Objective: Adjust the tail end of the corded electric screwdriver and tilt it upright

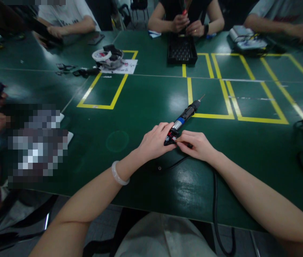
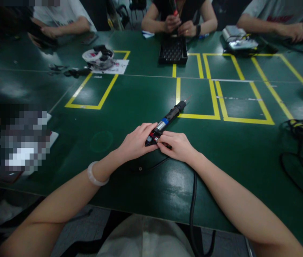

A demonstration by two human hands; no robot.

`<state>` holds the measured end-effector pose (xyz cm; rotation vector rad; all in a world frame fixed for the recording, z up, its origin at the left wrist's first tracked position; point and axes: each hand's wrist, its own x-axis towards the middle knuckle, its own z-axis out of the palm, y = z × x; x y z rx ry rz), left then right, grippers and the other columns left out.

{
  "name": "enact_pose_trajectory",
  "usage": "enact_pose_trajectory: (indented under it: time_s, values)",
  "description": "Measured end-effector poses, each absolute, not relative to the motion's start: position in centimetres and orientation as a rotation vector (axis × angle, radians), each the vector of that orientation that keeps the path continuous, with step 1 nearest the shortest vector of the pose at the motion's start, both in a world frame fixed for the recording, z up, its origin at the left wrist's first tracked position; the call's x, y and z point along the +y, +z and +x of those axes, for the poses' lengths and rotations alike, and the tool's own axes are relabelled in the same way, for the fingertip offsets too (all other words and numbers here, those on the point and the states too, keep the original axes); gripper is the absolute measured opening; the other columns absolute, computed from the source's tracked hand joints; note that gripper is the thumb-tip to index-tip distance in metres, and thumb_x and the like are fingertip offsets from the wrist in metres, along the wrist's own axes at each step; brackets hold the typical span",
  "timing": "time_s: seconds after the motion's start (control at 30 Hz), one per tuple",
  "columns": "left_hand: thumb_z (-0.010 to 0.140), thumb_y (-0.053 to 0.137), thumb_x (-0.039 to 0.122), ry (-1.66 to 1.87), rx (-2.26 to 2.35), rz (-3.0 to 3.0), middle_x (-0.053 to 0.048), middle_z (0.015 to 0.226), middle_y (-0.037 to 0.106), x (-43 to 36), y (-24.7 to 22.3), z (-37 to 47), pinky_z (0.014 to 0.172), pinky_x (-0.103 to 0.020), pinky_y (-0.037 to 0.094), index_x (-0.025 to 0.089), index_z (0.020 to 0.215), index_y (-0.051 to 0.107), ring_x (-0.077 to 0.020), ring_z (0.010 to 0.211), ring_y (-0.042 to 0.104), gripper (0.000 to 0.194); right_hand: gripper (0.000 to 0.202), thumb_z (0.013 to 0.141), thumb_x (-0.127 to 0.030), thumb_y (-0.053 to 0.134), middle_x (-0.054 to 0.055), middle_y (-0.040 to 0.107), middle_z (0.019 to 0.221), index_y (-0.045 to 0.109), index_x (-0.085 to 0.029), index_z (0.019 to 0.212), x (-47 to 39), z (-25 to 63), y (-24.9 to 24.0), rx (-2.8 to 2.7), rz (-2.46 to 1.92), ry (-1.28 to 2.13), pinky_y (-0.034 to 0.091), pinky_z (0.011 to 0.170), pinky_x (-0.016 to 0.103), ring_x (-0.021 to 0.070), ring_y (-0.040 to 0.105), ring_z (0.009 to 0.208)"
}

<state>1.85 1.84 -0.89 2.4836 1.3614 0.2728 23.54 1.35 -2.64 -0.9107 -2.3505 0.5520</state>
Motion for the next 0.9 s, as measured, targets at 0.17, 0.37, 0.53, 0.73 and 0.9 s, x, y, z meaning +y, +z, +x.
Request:
enact_pose_trajectory:
  time_s: [0.17,0.37,0.53,0.73,0.9]
  values:
    - [0.094,0.061,0.048,0.212,1.492,2.553,-0.014,0.142,0.052,1.4,-0.5,2.9,0.093,-0.037,0.053,0.017,0.151,0.039,-0.028,0.118,0.059,0.068,0.026,0.098,-0.026,0.05,0.002,0.055,0.07,0.062,-0.02,0.076,1.4,23.5,-2.7,-2.326,-0.899,0.577,0.038,0.059,0.027,0.0138,0.051,0.061]
    - [0.1,0.054,0.041,0.15,1.538,2.607,-0.015,0.137,0.053,0.9,-0.1,3.8,0.089,-0.035,0.052,0.018,0.154,0.035,-0.0266,0.113,0.061,0.062,0.023,0.098,-0.029,0.053,0.003,0.064,0.074,0.07,-0.019,0.086,1.8,23.8,-2.9,-2.177,-0.934,0.736,0.041,0.062,0.028,0.0145,0.055,0.063]
    - [0.098,0.061,0.039,0.129,1.528,2.639,-0.016,0.14,0.05,1.1,-0.4,3.5,0.092,-0.038,0.052,0.017,0.156,0.03,-0.0284,0.115,0.059,0.07,0.028,0.096,-0.038,0.056,0.0,0.061,0.062,0.072,-0.017,0.086,2.6,24.3,-3.3,-1.888,-1.084,1.009,0.037,0.055,0.027,0.0126,0.051,0.053]
    - [0.099,0.059,0.04,0.072,1.56,2.675,-0.017,0.141,0.05,2.1,-0.4,1.8,0.092,-0.038,0.051,0.016,0.158,0.03,-0.0292,0.115,0.059,0.07,0.036,0.093,-0.046,0.059,-0.003,0.052,0.051,0.07,-0.015,0.078,3.1,24.5,-3.7,-1.691,-1.112,1.206,0.035,0.051,0.025,0.0109,0.046,0.047]
    - [0.101,0.054,0.042,-0.019,1.689,2.65,-0.018,0.143,0.048,3.8,0.0,-1.4,0.092,-0.04,0.052,0.017,0.159,0.028,-0.0312,0.117,0.058,0.069,0.034,0.092,-0.044,0.06,-0.003,0.052,0.053,0.07,-0.015,0.078,3.0,24.3,-3.5,-1.686,-1.129,1.216,0.034,0.051,0.025,0.01,0.046,0.047]
